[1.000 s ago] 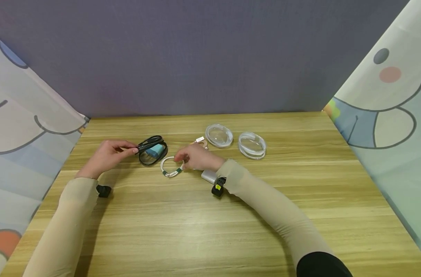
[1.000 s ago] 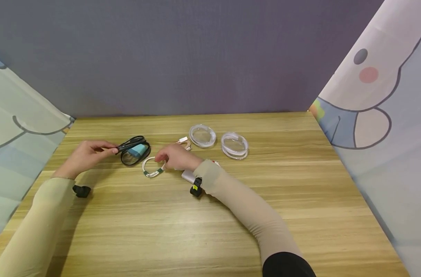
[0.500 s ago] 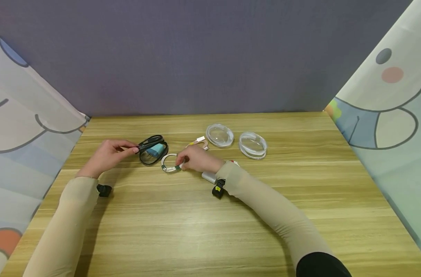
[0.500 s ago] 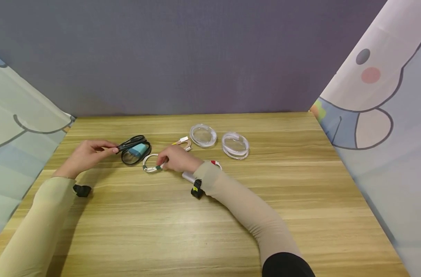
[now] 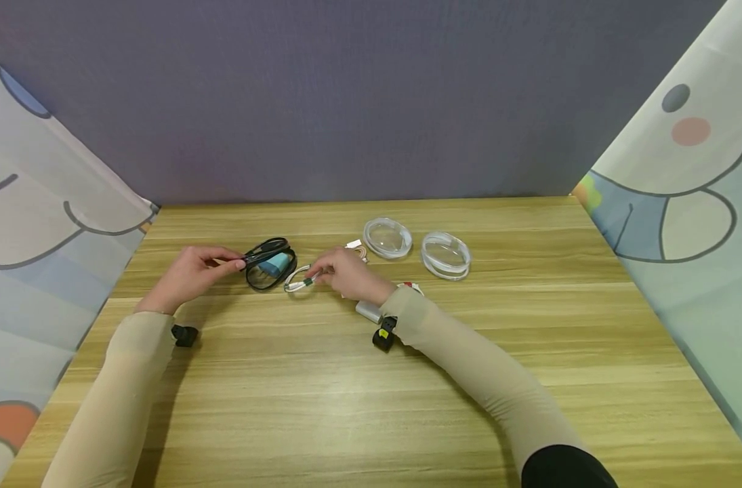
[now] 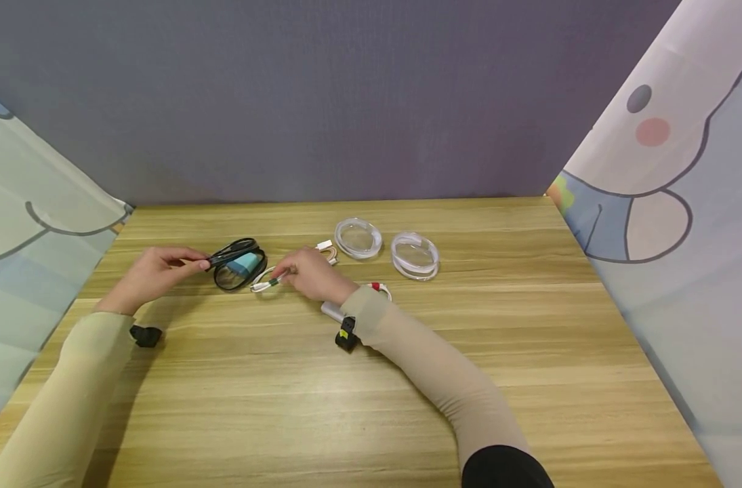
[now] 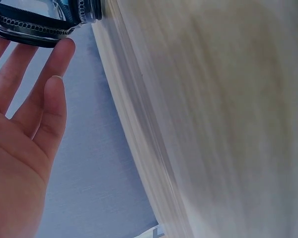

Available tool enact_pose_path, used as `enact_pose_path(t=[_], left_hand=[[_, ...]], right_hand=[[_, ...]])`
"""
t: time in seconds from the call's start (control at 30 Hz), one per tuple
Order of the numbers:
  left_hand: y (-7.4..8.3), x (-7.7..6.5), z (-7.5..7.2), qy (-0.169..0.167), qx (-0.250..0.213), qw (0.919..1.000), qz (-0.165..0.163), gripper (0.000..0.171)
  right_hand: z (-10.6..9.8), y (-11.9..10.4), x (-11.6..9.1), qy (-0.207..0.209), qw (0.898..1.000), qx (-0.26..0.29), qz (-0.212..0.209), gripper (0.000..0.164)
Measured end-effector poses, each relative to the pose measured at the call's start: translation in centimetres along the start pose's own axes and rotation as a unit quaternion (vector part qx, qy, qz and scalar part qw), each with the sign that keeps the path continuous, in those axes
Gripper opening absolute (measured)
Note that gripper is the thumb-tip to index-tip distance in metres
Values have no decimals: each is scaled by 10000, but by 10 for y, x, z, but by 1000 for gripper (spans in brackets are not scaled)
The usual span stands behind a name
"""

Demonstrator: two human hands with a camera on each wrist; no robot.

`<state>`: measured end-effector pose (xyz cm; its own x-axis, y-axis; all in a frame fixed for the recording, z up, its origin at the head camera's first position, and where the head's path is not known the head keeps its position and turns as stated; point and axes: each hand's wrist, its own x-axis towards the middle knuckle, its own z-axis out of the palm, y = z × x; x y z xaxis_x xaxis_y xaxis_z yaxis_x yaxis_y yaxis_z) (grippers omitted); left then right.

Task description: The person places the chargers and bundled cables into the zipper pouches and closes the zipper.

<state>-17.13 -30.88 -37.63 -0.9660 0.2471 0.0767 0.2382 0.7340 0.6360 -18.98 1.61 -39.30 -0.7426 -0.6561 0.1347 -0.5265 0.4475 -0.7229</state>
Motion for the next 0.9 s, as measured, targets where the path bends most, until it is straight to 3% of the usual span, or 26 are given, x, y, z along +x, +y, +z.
enact_pose_path(t=[0.43, 0.73, 0.9], left_hand=[[-2, -1, 2, -26, -29, 10000, -10, 32], [-1, 2, 2, 122, -12, 9999, 59, 29], [1, 4, 3, 125, -56, 9999, 25, 30]], right_hand=[[5, -4, 0, 652, 9976, 209, -142, 16], [17, -13, 15, 1254, 9909, -167, -461, 14], [27, -18, 26, 1331, 9890, -378, -527, 15]])
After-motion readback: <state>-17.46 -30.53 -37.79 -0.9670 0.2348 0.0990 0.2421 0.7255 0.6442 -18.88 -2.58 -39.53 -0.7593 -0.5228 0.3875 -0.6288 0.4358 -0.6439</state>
